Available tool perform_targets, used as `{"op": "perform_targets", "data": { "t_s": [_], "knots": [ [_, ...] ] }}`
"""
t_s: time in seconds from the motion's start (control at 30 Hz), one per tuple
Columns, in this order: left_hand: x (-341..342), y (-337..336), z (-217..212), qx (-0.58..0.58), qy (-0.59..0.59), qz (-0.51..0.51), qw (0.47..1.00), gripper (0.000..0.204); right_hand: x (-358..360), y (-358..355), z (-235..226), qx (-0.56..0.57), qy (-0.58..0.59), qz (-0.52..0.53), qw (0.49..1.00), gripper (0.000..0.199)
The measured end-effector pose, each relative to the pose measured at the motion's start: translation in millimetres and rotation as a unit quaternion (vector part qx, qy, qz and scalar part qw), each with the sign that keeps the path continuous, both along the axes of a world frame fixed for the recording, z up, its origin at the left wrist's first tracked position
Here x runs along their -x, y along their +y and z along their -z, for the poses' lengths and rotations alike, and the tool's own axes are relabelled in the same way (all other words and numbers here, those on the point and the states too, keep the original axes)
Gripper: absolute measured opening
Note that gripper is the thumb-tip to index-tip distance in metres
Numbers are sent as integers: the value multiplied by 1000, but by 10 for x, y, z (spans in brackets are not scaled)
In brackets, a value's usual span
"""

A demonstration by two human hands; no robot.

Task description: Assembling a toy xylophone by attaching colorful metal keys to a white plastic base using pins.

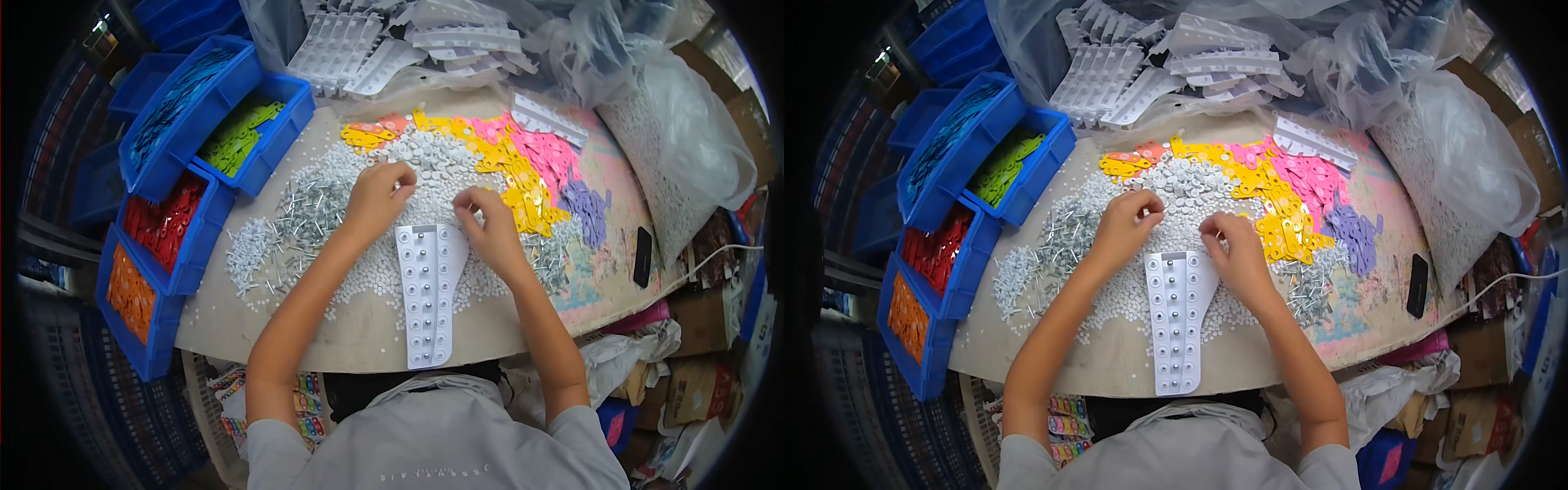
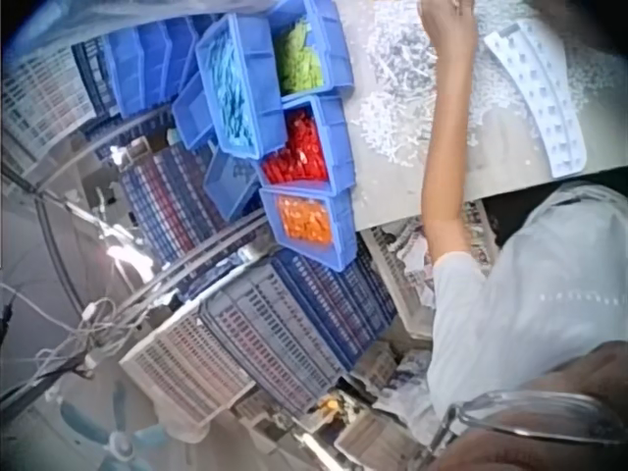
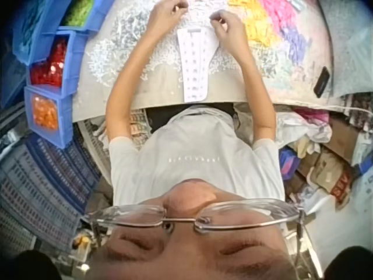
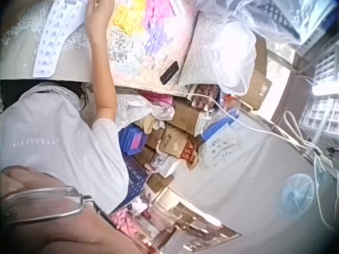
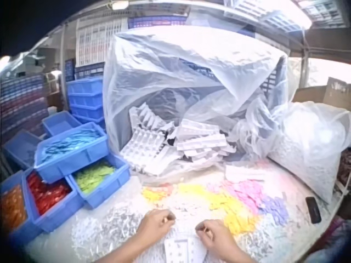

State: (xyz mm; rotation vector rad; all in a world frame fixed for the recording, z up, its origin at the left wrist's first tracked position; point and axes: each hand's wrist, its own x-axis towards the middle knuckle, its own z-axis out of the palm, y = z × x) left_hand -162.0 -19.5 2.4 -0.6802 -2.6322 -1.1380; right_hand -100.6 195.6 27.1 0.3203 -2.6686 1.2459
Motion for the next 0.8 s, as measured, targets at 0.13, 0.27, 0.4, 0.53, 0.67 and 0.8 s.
{"op": "perform_targets", "data": {
  "t_s": [0.13, 0.27, 0.4, 0.53, 0.67, 0.8],
  "knots": [
    [-414, -190, -100, -131, -160, 11, 978, 14, -261, -15, 48, 38, -66, -52, 996, 9],
    [-619, -208, 1, -81, -142, 48, 985, 10, -264, -59, 175, 27, -45, -28, 998, 10],
    [-682, -171, 52, -113, -179, 19, 977, 10, -260, -108, 193, 35, -64, -22, 997, 7],
    [-712, -128, 96, -139, -185, -8, 973, 9, -286, -173, 261, 17, -24, 8, 1000, 8],
    [-722, -96, 44, -134, -227, -48, 963, 7, -331, -205, 320, -56, 48, 27, 997, 10],
    [-738, -139, 137, -41, -8, -20, 999, 8, -366, -220, 382, -75, 108, 39, 991, 10]
  ]
}}
